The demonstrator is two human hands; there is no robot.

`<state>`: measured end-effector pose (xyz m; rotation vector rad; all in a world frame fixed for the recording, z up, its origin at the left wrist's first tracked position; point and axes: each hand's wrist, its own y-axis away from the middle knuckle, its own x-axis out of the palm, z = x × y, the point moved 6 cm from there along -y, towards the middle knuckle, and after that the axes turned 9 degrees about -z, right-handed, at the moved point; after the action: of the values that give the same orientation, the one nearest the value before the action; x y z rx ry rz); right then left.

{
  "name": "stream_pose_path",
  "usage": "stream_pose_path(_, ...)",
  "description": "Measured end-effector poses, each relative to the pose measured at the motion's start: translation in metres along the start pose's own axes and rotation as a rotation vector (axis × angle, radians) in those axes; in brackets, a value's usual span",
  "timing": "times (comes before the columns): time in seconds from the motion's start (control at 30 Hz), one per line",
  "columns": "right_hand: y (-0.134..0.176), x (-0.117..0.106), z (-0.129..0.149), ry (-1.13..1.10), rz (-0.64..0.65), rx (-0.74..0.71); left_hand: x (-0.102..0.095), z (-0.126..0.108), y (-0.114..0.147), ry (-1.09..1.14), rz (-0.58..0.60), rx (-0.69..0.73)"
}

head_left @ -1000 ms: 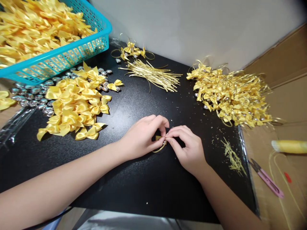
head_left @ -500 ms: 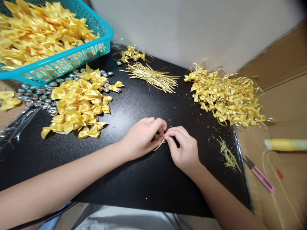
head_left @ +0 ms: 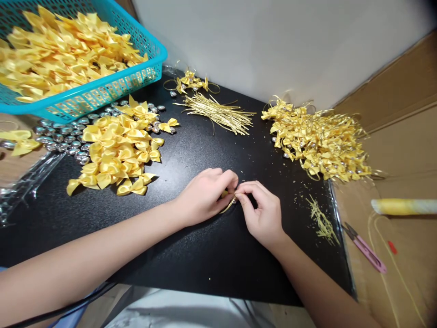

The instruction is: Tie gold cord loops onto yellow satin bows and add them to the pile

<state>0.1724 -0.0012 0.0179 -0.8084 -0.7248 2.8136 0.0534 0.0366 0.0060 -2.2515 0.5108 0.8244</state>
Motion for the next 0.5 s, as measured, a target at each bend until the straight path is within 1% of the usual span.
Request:
stream_pose_path(0.1, 0.001, 0.000, -0.006, -0.040, -0.007, 0.074, 0.000, 0.000, 0.000, -0.015, -0.006, 0.011)
stream_pose_path(0.3, 0.007, 0.005, -0.024, -0.180, 0.009, 0.342, 0.002, 0.000, 0.001, -0.062, -0.014, 0.031)
stream_pose_path(0.5, 0.004, 0.007, -0.027, -0.303, -0.003, 0.469, 0.003, -0.002, 0.001, -0.094, -0.020, 0.056)
